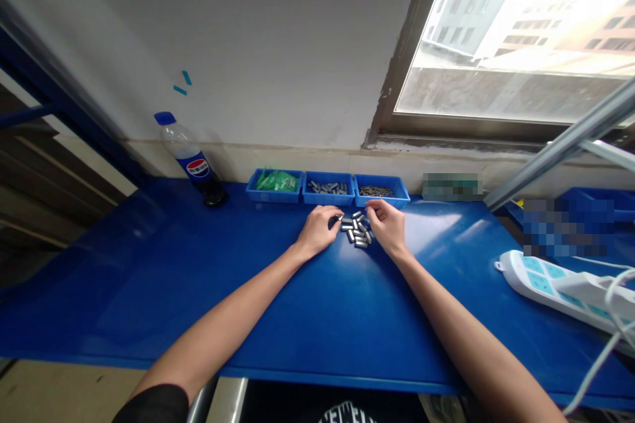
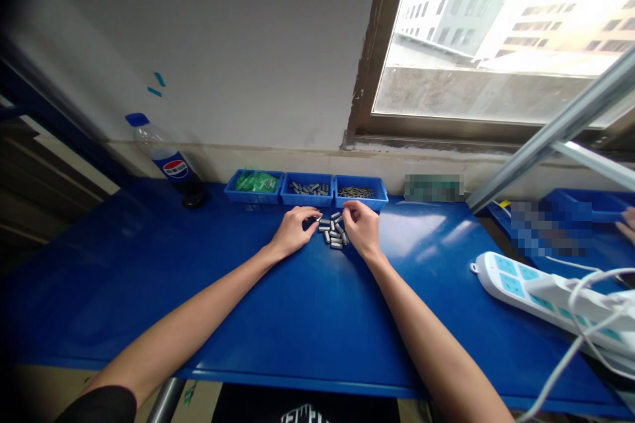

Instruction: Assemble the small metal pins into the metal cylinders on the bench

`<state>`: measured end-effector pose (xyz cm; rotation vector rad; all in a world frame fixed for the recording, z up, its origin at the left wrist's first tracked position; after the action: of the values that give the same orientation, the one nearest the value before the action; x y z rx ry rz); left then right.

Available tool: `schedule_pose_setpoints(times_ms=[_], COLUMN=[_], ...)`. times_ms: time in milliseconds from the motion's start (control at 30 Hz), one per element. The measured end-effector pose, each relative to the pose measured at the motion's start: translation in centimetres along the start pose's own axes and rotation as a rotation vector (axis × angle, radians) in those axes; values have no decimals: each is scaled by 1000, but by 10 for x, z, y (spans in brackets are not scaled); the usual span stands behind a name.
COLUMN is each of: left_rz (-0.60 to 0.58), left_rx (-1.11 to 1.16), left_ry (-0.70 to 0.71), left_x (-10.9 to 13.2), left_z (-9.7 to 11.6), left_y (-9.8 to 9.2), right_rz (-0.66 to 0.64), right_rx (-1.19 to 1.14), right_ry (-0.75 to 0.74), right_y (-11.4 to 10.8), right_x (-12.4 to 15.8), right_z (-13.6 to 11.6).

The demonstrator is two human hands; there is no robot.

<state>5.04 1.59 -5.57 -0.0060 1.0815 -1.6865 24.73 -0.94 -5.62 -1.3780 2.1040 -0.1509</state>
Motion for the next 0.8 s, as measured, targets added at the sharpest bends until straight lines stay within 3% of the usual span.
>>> schedule_pose_setpoints(times_ms=[167,367,533,633,800], left_rz=[27,39,130,110,93], left_rx=[-7,11,383,660,779], left_ry=[-59,-122,-205,-308,-391], left_x=[3,4,2,0,-3], left_z=[-5,-4,-10,-18,-27], left_y=[1,-4,-10,-6,-3], right_rz=[-84,-189,-175,-199,-267], right_rx=[249,123,115,172,219], right_ry=[-150,-192,-232,-320,-374], right_y=[9,15,14,15,18], right_x=[4,6,6,8,10], right_z=[-8,-11,-14,-19,-23])
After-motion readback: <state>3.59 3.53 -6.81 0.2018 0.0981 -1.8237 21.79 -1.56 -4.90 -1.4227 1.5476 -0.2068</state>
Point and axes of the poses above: each hand's wrist, its own x-axis away from the middle knuckle, its own y-axis out of the palm, z = x × y, the point moved 5 cm from there along -x, towards the middle knuckle, and after that the axes turned 1 degree about z, right-handed, at the moved point
